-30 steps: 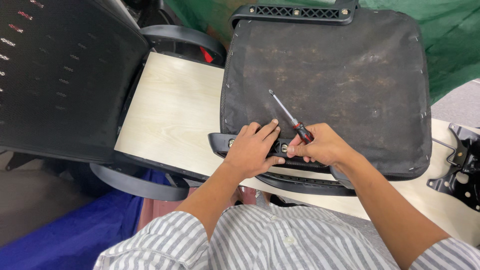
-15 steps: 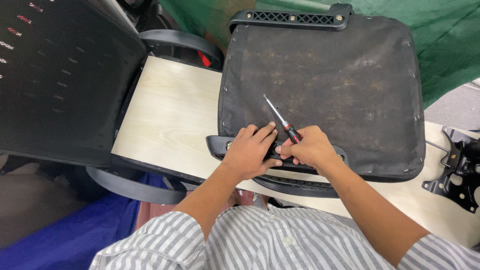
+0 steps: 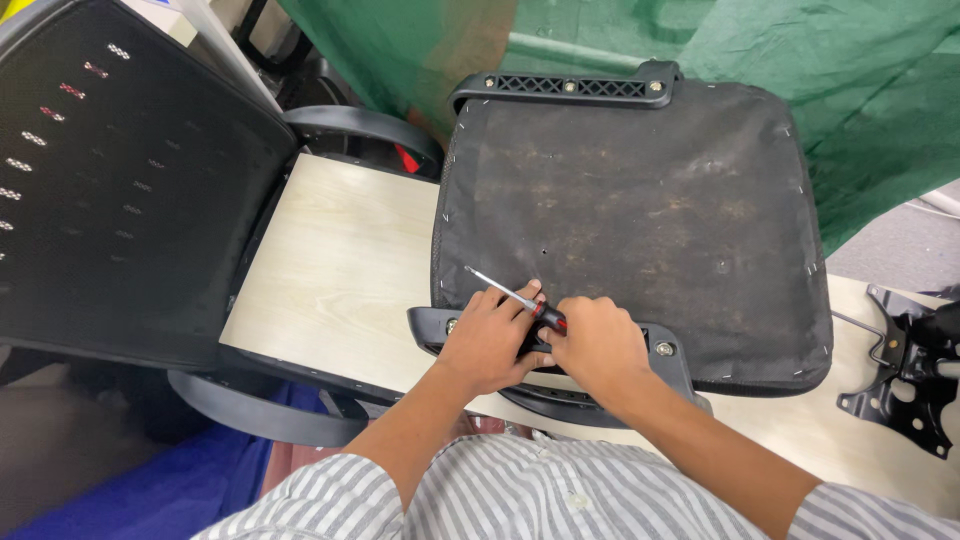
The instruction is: The person uses a screwdriver to tighten screws on the underside of an office chair seat, securing the armrest brackets to the seat base. The person works on multiple screws in sequence, holding the chair steady with one hand while turning the screwdriver with the other.
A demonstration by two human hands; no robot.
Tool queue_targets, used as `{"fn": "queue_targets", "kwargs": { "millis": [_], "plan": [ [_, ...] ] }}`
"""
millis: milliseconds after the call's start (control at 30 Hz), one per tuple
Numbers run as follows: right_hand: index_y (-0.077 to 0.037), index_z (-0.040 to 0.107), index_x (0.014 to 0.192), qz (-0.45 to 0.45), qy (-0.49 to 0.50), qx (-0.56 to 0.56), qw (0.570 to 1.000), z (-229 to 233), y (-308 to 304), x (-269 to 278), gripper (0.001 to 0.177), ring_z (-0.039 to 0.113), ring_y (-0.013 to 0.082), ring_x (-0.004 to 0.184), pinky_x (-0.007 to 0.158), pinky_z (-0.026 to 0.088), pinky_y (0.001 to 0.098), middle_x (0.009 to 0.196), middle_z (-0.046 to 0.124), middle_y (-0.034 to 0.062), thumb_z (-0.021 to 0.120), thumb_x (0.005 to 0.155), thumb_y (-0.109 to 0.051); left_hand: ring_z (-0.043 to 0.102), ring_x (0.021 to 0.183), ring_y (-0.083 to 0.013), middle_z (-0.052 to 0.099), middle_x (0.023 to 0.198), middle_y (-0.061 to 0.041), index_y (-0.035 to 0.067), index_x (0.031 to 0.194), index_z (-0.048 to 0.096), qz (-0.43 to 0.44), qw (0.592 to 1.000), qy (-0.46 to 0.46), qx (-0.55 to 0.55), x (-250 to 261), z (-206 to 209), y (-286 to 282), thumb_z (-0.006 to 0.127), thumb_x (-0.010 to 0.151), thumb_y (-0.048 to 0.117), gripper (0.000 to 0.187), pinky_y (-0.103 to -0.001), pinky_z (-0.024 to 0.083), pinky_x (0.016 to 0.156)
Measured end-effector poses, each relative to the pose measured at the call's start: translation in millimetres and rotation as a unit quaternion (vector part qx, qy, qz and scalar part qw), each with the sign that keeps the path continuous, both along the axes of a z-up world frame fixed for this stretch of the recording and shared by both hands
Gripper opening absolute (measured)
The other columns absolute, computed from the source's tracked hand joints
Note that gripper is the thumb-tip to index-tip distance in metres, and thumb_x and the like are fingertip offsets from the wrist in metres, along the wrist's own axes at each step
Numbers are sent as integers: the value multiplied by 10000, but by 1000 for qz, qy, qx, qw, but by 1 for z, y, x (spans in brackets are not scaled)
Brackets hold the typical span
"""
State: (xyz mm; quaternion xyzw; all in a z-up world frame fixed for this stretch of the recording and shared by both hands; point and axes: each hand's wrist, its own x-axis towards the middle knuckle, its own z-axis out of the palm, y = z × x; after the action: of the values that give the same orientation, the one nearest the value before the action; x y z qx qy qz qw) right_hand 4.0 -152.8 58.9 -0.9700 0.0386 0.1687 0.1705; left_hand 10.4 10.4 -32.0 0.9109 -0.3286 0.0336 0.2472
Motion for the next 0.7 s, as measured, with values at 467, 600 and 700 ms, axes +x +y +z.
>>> {"fn": "queue_targets", "kwargs": {
  "millis": [467, 600, 700],
  "plan": [
    [-34, 753, 784, -129, 87, 136, 978, -13, -25, 18, 300, 711, 241, 626, 589, 554, 367, 691, 754, 117, 808, 828, -326, 529, 1090, -327, 556, 1469, -140, -8, 1321, 625, 9, 999, 14, -43, -2, 10, -1, 840, 726, 450, 781, -447, 427, 953],
    [3, 727, 761, -236, 102, 234, 937, -21, -49, 17, 319, 617, 122, 500, 472, 484, 286, 611, 696, 65, 752, 890, -287, 532, 1090, -313, 553, 1483, -123, 6, 1321, 632, 19, 998, 14, -50, -3, 11, -3, 847, 711, 450, 784, -434, 431, 960],
    [32, 715, 858, -231, 143, 238, 933, -24, -67, 18, 285, 589, 144, 512, 444, 399, 310, 652, 679, 89, 716, 906, -248, 530, 1090, -314, 555, 1483, -114, 7, 1328, 631, 21, 998, 7, -52, -4, 13, -4, 850, 709, 451, 792, -432, 431, 965]
  ]
}}
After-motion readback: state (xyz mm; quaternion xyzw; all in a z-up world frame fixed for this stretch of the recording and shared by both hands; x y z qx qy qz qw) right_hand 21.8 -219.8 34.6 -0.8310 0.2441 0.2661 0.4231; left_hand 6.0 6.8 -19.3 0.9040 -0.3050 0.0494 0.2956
